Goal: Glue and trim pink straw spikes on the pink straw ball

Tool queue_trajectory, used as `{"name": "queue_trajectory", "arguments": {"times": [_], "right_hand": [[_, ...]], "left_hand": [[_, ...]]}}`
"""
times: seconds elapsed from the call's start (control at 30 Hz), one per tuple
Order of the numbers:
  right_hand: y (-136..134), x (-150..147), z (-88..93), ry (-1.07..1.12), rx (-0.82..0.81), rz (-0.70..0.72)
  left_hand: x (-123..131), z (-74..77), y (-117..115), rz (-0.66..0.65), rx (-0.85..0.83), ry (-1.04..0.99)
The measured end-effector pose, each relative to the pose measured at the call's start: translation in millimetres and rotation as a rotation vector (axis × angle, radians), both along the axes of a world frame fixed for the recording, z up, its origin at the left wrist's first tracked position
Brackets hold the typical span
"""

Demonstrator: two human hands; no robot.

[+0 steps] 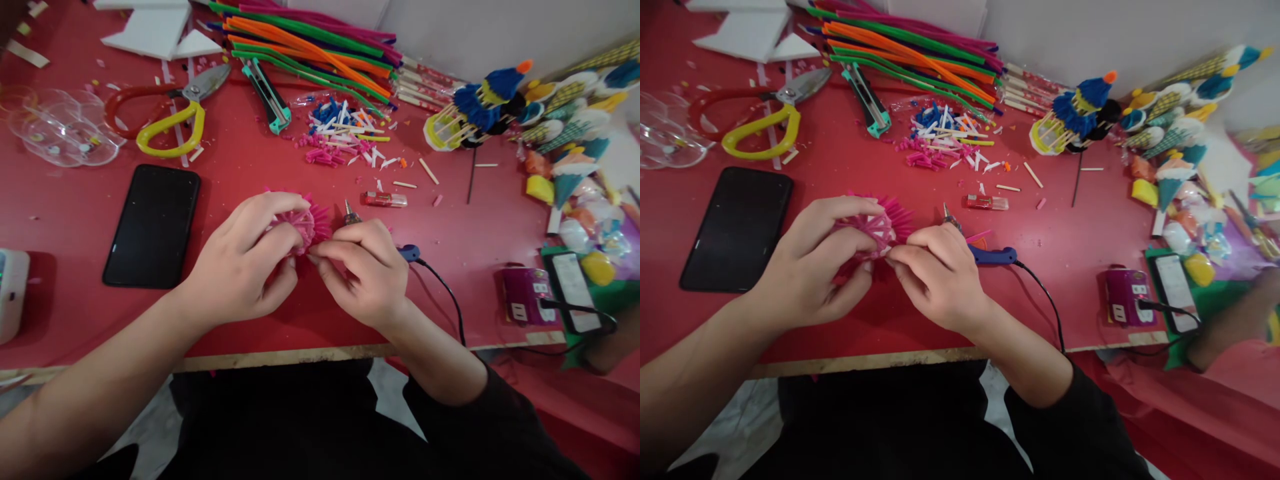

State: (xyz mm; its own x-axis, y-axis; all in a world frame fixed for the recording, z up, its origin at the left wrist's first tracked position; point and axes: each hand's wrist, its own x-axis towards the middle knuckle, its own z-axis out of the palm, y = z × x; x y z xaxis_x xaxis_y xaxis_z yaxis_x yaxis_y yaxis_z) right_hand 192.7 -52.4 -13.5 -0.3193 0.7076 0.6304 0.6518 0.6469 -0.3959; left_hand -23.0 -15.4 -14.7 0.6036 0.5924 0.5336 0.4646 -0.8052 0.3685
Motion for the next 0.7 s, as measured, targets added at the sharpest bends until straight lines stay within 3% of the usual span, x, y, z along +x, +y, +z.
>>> {"name": "queue_trajectory", "arguments": {"times": [0.43, 0.7], "right_hand": [[-1, -2, -0.1, 0.007, -0.055, -0.027], [0, -10, -3.9, -0.004, 0.074, -0.05]], "left_hand": [[2, 1.3, 1, -0.017, 0.027, -0.003], [1, 1.3, 2, -0.018, 0.04, 0.007]]}}
